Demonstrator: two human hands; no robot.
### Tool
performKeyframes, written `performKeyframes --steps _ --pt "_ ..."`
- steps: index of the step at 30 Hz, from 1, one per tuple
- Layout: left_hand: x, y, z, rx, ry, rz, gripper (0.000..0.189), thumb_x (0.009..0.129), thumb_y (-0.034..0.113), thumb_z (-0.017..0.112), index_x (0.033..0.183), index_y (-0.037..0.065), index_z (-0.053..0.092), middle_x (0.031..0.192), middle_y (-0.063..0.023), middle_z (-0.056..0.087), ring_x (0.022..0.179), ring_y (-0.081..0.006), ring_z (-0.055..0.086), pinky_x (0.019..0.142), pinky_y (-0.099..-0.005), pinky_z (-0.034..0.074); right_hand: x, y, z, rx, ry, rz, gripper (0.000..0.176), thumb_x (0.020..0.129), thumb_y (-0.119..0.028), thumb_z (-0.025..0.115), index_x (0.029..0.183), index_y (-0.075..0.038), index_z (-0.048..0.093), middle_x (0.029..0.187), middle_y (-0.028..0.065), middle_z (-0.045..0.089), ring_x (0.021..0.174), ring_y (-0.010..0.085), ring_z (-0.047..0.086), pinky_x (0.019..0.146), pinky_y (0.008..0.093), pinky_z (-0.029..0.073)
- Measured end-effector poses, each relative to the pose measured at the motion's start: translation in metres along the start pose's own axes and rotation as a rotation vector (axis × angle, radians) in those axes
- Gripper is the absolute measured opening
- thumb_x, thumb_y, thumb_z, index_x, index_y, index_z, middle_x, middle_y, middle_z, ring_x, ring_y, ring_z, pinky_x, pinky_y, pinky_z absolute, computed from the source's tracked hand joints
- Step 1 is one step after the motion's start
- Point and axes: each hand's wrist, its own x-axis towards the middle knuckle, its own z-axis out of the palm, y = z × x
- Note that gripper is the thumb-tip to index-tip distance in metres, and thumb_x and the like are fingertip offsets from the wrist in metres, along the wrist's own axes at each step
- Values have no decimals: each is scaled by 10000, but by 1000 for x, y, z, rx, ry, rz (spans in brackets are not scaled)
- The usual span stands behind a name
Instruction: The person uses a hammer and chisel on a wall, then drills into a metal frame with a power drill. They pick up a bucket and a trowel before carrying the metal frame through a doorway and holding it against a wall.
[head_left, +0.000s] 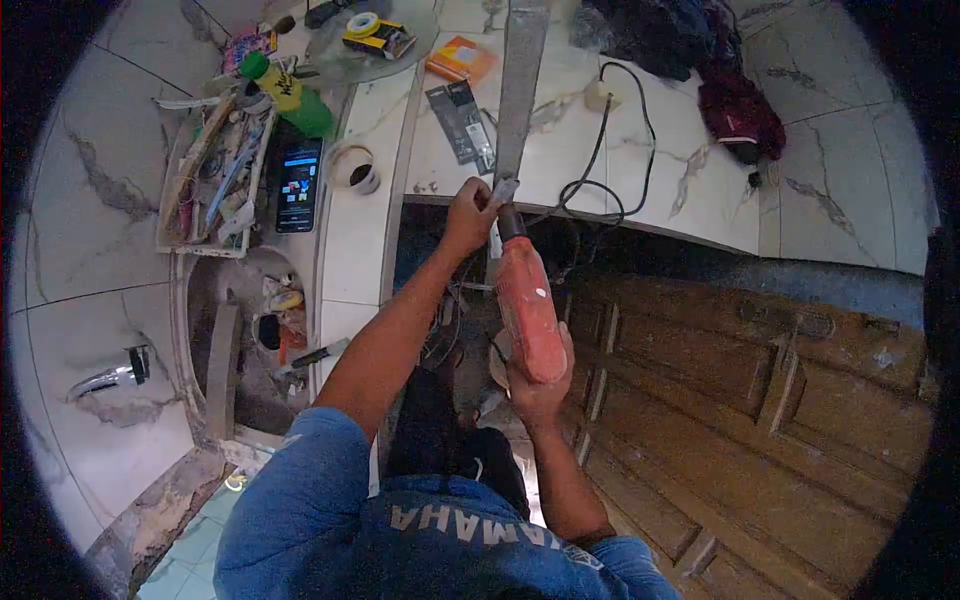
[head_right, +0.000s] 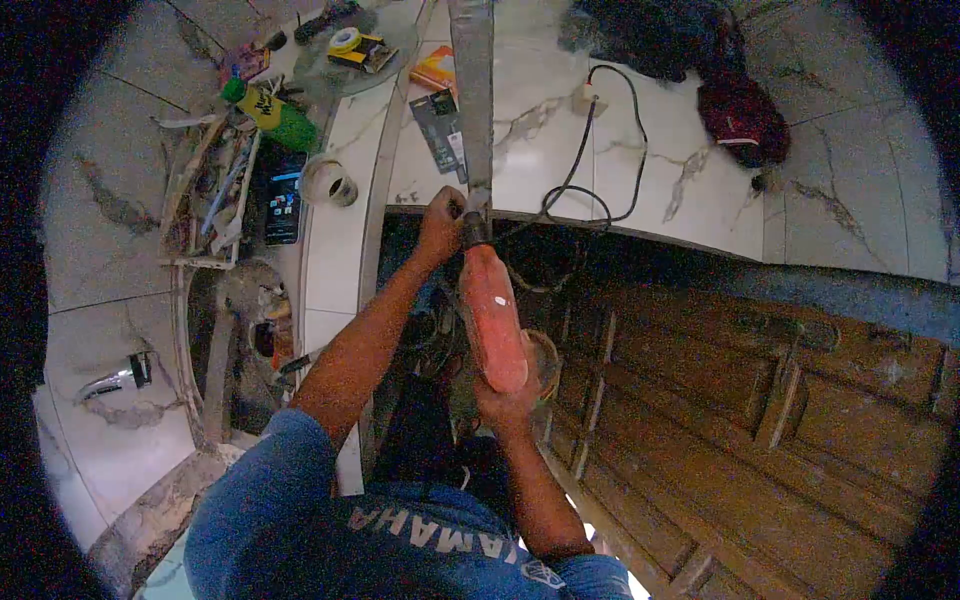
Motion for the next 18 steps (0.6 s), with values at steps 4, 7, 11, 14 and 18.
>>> performKeyframes --steps 4,7,11,14,18 --pt "-22 16 -15 44 4 -53 200 740 72 659 864 2 518 742 -87 554 689 -157 534 649 -297 441 -13 0 -19 8 -16 45 814 596 -44 696 1305 47 307 1280 183 421 1193 271 419 1008 364 314" --pt "-40 15 -28 -121 -20 -162 211 749 71 646 917 -3 542 774 -76 570 721 -145 539 673 -287 445 -15 -16 -32 181 18 182 825 593 -34 697 1311 39 297 1299 168 393 1210 252 389 1014 362 303" --pt "-81 55 -56 -230 5 -182 200 767 60 607 941 -21 552 806 -63 579 754 -153 545 712 -298 449 -39 4 -62 -14 108 173 821 605 -39 712 1311 25 298 1303 146 380 1212 238 371 1019 360 295" --pt "-116 65 -89 5 59 -301 226 766 59 594 964 -40 552 823 -95 584 768 -177 554 732 -307 451 -49 8 -75 188 234 427 762 626 -63 726 1277 25 339 1255 155 426 1162 245 424 1000 360 321" --pt "-165 58 -164 59 195 -238 281 765 76 591 1031 -12 577 869 -121 600 803 -194 573 748 -307 457 -48 21 -98 166 196 343 646 667 -9 680 1235 37 375 1224 166 452 1086 255 482 942 376 385"
